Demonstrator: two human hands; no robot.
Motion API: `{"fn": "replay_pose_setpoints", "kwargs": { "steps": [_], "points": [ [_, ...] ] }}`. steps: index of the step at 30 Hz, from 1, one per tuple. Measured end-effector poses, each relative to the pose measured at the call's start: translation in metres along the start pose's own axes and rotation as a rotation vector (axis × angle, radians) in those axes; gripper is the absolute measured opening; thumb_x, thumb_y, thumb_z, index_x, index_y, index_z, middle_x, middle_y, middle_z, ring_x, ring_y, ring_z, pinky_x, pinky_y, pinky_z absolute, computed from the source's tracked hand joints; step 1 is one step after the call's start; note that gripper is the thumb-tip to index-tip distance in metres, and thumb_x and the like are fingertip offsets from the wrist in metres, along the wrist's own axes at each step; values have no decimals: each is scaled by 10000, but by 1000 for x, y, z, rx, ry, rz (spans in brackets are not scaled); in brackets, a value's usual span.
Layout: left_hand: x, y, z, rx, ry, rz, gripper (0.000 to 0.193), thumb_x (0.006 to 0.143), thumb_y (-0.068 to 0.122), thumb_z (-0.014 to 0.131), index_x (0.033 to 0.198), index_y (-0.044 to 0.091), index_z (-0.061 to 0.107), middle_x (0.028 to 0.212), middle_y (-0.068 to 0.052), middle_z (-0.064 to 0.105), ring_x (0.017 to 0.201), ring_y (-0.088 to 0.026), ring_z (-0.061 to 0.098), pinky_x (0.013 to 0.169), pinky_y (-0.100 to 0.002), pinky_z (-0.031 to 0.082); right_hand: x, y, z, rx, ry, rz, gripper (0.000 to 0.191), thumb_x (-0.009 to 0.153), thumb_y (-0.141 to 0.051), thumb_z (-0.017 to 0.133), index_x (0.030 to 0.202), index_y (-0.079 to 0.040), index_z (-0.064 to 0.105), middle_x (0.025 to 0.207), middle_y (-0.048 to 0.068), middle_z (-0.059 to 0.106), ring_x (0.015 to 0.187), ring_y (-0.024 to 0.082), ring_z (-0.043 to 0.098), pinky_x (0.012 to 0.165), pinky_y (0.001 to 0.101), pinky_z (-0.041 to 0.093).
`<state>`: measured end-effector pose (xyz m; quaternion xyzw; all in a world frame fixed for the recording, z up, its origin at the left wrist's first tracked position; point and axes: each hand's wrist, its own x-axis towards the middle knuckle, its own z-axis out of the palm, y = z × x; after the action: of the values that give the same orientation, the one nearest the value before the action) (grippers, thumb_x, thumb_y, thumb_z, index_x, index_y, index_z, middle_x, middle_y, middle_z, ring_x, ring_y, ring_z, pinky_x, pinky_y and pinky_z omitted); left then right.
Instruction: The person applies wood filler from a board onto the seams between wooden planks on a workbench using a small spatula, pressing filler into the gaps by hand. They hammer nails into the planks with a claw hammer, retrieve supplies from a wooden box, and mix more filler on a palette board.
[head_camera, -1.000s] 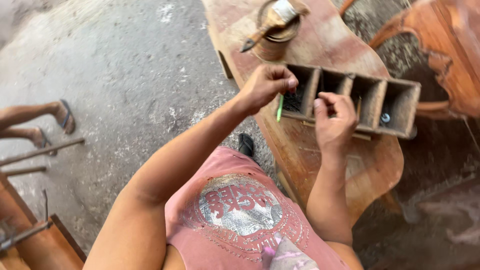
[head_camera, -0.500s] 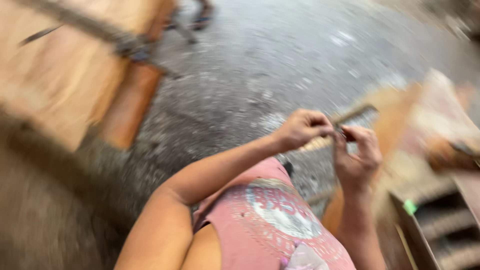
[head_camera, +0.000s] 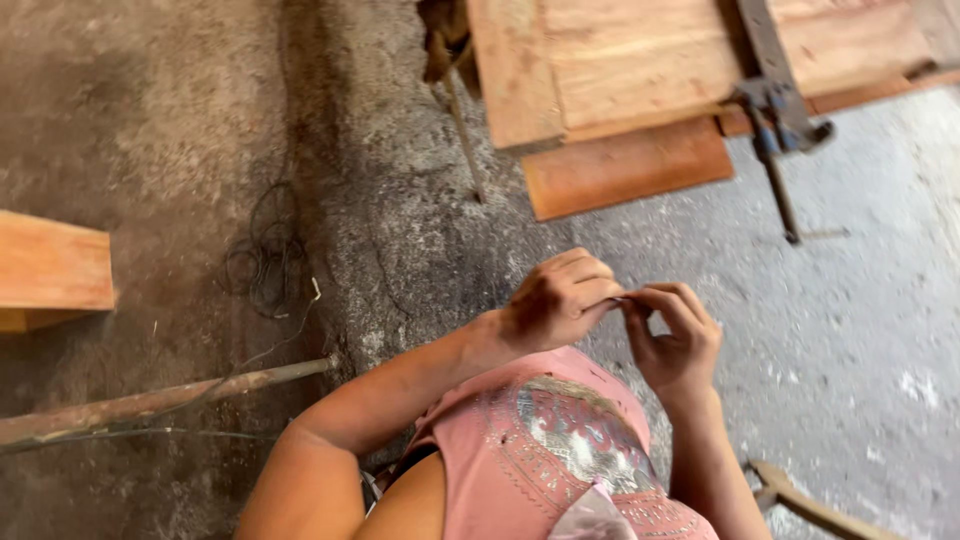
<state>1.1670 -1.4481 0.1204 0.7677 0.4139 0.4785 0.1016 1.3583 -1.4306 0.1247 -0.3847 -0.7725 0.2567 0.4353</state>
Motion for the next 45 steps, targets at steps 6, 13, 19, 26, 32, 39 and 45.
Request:
{"fn": "replay_pose_setpoints", "kwargs": {
  "steps": [6, 13, 19, 26, 32, 39, 45],
  "points": [
    [-27, -48, -97, 197, 90, -86, 164, 801, 24, 812, 904, 50, 686, 870, -82, 666, 812, -283, 649, 738, -391, 544, 67, -36, 95, 67, -192, -223, 169, 862, 71, 723, 1006, -18, 718, 961, 131, 698, 832, 295, 703, 721, 359, 563],
    [-20, -111, -148, 220, 198, -226, 149, 810, 2, 797, 901, 29, 681, 862, -87, 694, 783, -270, 669, 702, -375, 545, 145, -25, 175, 74, -321, -331, 154, 816, 4, 758, 953, -50, 710, 913, 104, 694, 775, 304, 667, 679, 391, 539],
    [4, -201, -199, 265, 130, -240, 148, 789, 21, 806, 893, 36, 702, 868, -93, 692, 791, -286, 667, 692, -382, 546, 220, 1, 243, 124, -413, -331, 158, 834, -21, 767, 982, -54, 723, 926, 101, 690, 799, 306, 668, 690, 395, 541],
    [36, -297, -267, 260, 236, -413, 106, 827, 6, 792, 889, 32, 710, 861, -94, 721, 784, -270, 693, 700, -373, 556, 325, 19, 314, 147, -457, -184, 128, 869, -22, 746, 994, -47, 735, 932, 106, 698, 797, 279, 702, 673, 364, 561],
    [33, -357, -320, 230, 398, -530, 89, 861, 25, 794, 928, 40, 737, 891, -81, 754, 770, -197, 711, 687, -308, 561, 402, 35, 373, 62, -521, -131, 125, 886, -51, 740, 1010, -59, 751, 941, 112, 706, 745, 232, 717, 617, 330, 583],
    [-4, -481, -392, -453, 741, -892, 55, 918, 24, 758, 967, 45, 773, 845, -25, 743, 717, -54, 626, 633, -218, 516, 484, 90, 482, -43, -401, 11, 125, 948, -84, 742, 1071, -64, 761, 1004, 122, 715, 783, 220, 711, 649, 320, 564],
    [-23, -620, -508, -520, 787, -775, 39, 930, 16, 762, 956, 39, 745, 859, -12, 733, 733, -45, 619, 649, -217, 522, 589, 158, 591, -378, -27, 152, 198, 1020, -213, 743, 1178, -95, 754, 1130, 162, 649, 1070, 333, 612, 906, 455, 509]
  ]
}}
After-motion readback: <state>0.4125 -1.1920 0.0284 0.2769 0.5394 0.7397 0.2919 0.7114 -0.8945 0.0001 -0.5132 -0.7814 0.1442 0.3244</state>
